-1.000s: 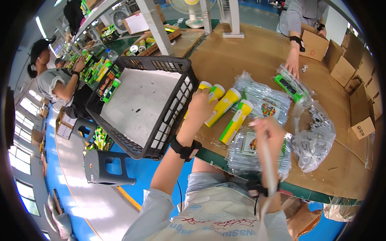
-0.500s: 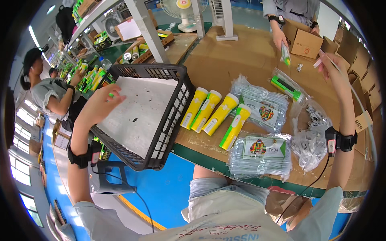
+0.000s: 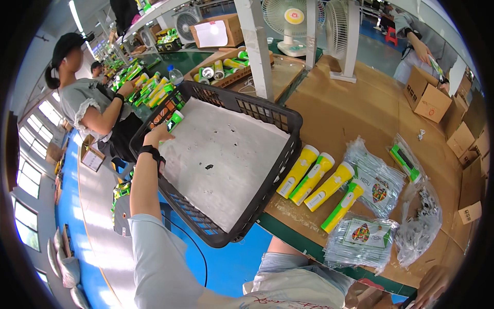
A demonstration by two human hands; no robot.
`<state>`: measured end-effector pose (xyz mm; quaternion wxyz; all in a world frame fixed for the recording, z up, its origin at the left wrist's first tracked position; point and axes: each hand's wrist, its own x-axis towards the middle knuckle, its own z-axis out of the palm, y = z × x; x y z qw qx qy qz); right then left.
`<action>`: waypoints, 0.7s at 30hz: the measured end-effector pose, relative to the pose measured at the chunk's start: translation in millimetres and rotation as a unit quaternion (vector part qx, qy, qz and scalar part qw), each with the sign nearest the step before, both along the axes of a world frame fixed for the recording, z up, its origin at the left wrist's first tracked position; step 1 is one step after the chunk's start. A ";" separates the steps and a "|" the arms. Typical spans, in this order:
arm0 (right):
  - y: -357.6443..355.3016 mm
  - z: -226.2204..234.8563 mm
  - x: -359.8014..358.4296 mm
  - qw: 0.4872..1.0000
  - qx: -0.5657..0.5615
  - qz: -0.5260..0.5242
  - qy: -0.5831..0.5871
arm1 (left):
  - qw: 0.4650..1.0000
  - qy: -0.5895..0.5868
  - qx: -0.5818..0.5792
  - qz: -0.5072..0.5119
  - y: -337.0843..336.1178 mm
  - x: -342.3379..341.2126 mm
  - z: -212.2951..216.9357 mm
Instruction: Packing flashlights into plastic bags on a factory assembly line.
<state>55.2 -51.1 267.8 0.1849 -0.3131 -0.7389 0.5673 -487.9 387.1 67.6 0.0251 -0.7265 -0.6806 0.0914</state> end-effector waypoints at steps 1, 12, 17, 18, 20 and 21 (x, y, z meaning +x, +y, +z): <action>-21.5 -7.5 14.4 0.994 0.006 -0.101 -0.043 | 0.999 -0.022 0.023 0.014 6.4 12.6 -10.4; -183.2 -156.4 207.8 0.529 0.291 -0.690 -0.399 | 0.985 -0.035 0.086 0.149 45.4 -3.0 -60.6; -152.3 -212.1 243.2 0.514 0.232 -0.693 -0.449 | 0.984 -0.028 0.076 0.161 52.8 -20.7 -71.2; -135.6 -217.2 249.1 0.521 0.234 -0.693 -0.441 | 0.979 -0.059 0.082 0.178 54.3 -44.8 -75.4; -100.4 -212.8 235.5 0.531 0.209 -0.723 -0.389 | 0.984 -0.060 0.061 0.158 56.9 -58.8 -85.4; -93.6 -214.1 231.5 0.531 0.202 -0.754 -0.330 | 0.989 -0.030 0.036 0.141 56.8 -50.5 -85.9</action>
